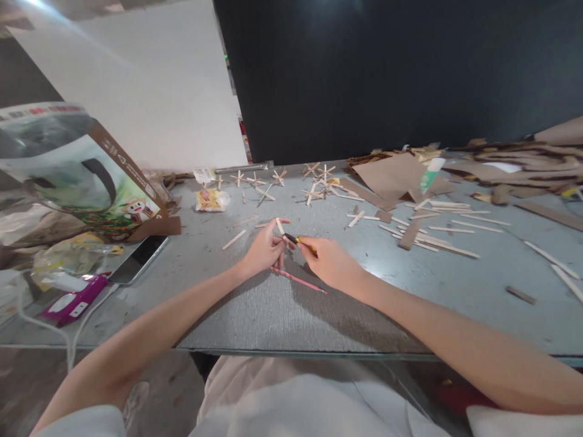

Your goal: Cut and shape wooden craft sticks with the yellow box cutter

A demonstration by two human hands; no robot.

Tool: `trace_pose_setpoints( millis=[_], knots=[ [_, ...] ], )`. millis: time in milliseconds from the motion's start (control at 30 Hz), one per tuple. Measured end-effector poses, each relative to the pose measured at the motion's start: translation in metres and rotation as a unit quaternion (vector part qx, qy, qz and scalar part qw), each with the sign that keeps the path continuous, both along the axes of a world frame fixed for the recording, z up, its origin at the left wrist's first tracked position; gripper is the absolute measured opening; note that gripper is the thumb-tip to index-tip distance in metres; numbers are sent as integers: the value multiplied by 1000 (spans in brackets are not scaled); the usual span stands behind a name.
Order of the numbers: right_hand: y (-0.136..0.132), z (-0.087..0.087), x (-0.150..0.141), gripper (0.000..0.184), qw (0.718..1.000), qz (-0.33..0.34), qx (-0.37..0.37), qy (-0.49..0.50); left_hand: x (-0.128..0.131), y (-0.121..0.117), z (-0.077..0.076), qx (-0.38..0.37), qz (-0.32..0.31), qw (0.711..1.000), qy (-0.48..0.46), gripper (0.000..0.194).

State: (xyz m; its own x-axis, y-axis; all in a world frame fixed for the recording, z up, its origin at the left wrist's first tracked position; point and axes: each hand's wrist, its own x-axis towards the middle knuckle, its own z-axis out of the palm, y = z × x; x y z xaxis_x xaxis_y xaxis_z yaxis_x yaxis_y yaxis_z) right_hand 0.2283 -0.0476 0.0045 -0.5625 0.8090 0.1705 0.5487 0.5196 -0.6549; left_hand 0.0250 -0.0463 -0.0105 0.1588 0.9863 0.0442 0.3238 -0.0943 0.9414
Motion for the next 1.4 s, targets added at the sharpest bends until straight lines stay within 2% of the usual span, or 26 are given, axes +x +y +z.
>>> trace_pose_setpoints(
  millis=[167, 367, 500, 600, 733, 800, 867, 933, 1033, 1100, 1167, 1300, 1333, 1400],
  knots=[
    [1, 4, 1, 35, 999, 7, -8, -33, 0, -2, 1, 26, 10, 999, 34, 47],
    [15, 17, -5, 29, 998, 9, -24, -59, -2, 2, -1, -10, 15, 1000, -13, 53],
    [11, 5, -13, 33, 999, -12, -47, -7, -4, 5, -1, -23, 17, 999, -34, 55],
    [7, -1, -16, 33, 999, -8, -32, 16, -4, 6, -3, -27, 16, 999, -43, 54],
    [16, 18, -15, 32, 998, -10, -41, -47, -4, 9, -6, -31, 21, 998, -58, 51],
    [23, 31, -14, 29, 992, -21, -85, -87, -4, 9, -7, -29, 21, 998, -61, 49],
    [26, 35, -14, 28, 986, -27, -123, -107, -4, 9, -7, -27, 21, 997, -64, 48],
    [23, 28, -14, 31, 990, -24, -110, -89, -4, 8, -6, -29, 20, 997, -67, 47],
    [13, 8, -16, 36, 999, -6, -30, -19, -4, 7, -5, -34, 19, 997, -67, 47],
    [9, 2, -18, 36, 1000, -11, -18, -6, -4, 7, -4, -35, 20, 997, -67, 47],
    [10, 10, -19, 33, 999, -16, -29, -30, -4, 6, -3, -37, 23, 997, -67, 47],
    [20, 39, -20, 26, 989, -27, -100, -105, -5, 5, -2, -35, 23, 997, -62, 44],
    [21, 41, -20, 26, 987, -31, -114, -109, -5, 5, -2, -34, 23, 997, -63, 44],
    [17, 36, -20, 28, 989, -31, -114, -93, -5, 6, -2, -37, 23, 997, -62, 45]
  ],
)
